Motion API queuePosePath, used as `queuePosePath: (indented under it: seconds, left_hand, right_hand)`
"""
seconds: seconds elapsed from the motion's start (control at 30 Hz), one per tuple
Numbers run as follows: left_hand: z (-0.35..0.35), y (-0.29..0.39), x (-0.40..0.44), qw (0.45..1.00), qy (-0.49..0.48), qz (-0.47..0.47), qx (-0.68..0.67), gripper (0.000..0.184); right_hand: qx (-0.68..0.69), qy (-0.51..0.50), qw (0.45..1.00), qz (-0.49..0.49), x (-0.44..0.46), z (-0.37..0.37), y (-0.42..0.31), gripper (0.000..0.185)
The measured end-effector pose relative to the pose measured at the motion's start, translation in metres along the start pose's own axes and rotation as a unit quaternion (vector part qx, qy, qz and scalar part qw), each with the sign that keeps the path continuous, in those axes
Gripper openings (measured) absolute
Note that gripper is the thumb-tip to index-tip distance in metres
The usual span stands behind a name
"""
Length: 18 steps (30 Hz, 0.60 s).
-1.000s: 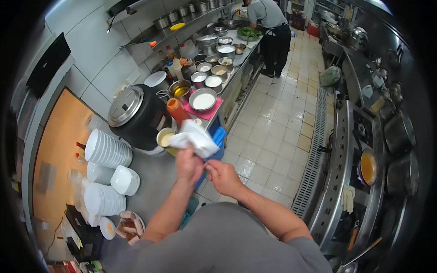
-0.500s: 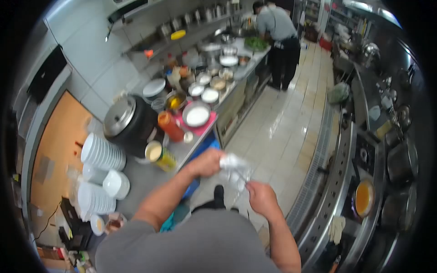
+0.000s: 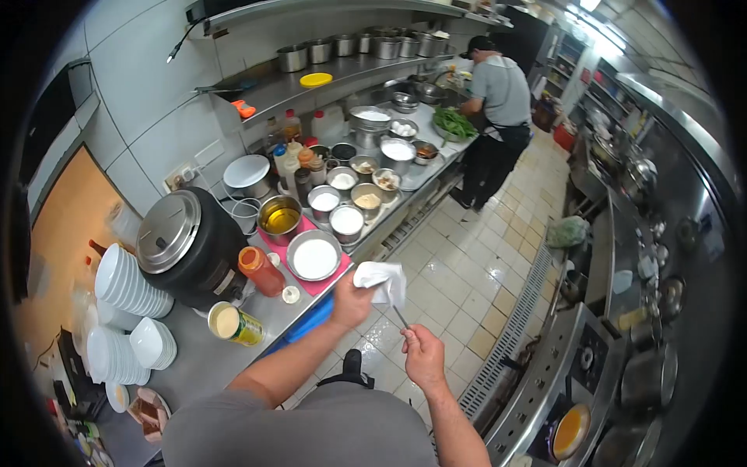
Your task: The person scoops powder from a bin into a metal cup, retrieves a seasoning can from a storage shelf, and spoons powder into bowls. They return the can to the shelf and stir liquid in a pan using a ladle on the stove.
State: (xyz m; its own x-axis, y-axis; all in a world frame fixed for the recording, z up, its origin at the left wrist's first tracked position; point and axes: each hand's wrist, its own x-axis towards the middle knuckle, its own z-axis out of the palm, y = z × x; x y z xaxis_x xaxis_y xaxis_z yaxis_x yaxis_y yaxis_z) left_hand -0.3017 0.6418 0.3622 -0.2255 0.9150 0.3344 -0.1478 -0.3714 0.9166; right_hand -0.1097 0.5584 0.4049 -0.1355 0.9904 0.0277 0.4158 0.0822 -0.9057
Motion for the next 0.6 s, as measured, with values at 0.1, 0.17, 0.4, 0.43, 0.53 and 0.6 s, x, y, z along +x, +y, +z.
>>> queuePosePath:
  seconds: [0.1,0.17,0.4,0.43,0.53,0.6]
  left_hand:
    - [0.041,-0.023,0.002,0.976,0.049,-0.201,-0.070,0.023]
    - [0.059,-0.034,-0.001,0.953,0.056,-0.272,-0.121,0.023]
    - [0.040,-0.027,0.057,0.967,0.160,-0.166,-0.108,0.029]
    - [0.047,-0.032,0.058,0.965,0.162,-0.178,-0.103,0.028]
    - [0.058,-0.032,0.060,0.946,0.203,-0.214,-0.133,0.027]
    - [0.055,-0.025,0.072,0.952,0.292,-0.076,-0.053,0.026]
  right_hand:
    - [0.175,0.005,0.969,0.172,0.027,0.021,0.009,0.020]
    - [0.200,0.012,0.961,0.188,0.051,0.015,0.016,0.020]
    - [0.133,-0.134,0.971,0.148,0.116,0.002,0.029,0.019]
    - [0.157,-0.151,0.964,0.151,0.131,0.001,0.024,0.020]
    - [0.174,-0.224,0.947,0.153,0.161,-0.013,0.026,0.022]
    - [0.150,-0.291,0.933,0.150,0.175,-0.034,0.031,0.019]
